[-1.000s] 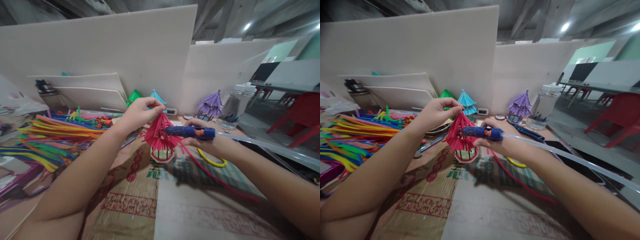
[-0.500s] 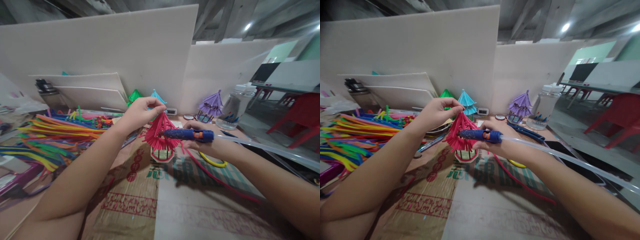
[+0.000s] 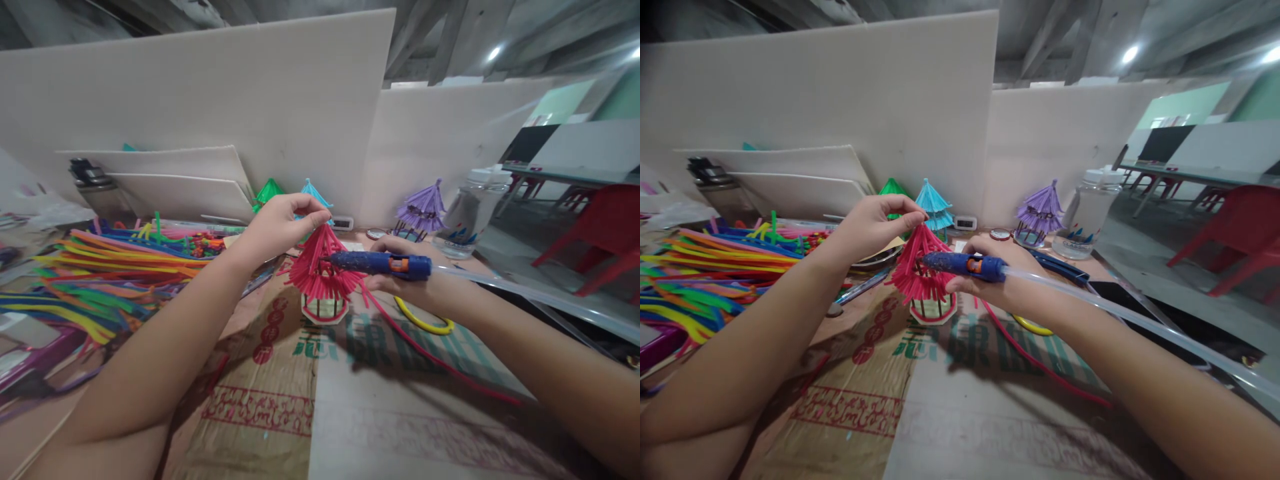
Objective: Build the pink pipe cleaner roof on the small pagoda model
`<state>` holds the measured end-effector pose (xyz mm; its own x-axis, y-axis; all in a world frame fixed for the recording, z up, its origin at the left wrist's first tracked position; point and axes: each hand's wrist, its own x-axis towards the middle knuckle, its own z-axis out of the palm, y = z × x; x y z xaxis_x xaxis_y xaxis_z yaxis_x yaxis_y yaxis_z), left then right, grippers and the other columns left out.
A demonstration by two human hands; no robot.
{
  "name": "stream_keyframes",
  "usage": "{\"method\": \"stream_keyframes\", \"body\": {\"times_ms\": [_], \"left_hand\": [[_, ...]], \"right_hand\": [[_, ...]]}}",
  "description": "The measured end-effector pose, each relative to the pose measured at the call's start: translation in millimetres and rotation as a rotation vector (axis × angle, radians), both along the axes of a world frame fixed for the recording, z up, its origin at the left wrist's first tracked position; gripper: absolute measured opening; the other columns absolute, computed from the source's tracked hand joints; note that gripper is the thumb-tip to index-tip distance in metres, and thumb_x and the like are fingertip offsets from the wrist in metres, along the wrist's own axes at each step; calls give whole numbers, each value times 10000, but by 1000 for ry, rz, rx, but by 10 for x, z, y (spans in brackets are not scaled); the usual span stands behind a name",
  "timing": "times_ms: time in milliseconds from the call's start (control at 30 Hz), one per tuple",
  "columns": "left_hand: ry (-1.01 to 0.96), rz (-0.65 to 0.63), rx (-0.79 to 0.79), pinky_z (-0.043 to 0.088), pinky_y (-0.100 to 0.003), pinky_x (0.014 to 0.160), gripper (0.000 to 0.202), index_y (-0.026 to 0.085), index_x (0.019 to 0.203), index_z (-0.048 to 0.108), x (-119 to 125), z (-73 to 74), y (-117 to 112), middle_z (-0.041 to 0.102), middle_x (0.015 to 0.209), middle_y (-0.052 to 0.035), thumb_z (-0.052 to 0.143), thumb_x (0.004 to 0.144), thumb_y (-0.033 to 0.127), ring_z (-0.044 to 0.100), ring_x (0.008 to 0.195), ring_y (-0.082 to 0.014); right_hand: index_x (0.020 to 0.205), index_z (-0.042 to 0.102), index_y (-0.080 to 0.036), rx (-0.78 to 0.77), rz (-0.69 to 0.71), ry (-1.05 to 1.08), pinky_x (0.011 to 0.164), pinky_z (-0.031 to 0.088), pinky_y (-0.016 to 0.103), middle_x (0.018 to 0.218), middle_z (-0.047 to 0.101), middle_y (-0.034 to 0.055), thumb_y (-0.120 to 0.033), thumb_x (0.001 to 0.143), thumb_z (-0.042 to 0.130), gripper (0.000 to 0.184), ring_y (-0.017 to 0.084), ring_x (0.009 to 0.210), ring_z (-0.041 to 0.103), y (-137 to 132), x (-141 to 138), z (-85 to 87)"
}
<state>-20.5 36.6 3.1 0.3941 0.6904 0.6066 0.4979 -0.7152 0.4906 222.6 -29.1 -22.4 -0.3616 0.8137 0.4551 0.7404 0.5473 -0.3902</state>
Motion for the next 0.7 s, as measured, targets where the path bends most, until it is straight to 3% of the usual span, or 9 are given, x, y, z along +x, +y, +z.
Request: {"method": "stream_keyframes", "body": {"times_ms": [333,533,700], "left_hand": [[-2,-1,5,487,-258,770,271,153,880,741,-2,-2,6,749,874,-40,616,896,392,664,836,-172],[-1,-4,4,488,-261,783,266,148,881,740,7,3,4,750,881,-44,613,900,381,664,838,-171],[-10,8,-6,485,-258,767,275,146,886,742,3,-4,1,748,869,-44,619,897,392,661,829,-172]], "right_hand": [[858,629,-244,2,-23,-21,546,320,256,666,565,-15,-707,732,663,482,141,571,478,19,31,-20],[828,626,-239,-18,-122,-70,522,307,260,636,570,-17,-673,705,696,456,145,547,489,-27,-5,48],[842,596,-225,-98,-6,101,519,358,265,667,604,-13,-615,716,723,429,155,581,542,-22,45,82]]}}
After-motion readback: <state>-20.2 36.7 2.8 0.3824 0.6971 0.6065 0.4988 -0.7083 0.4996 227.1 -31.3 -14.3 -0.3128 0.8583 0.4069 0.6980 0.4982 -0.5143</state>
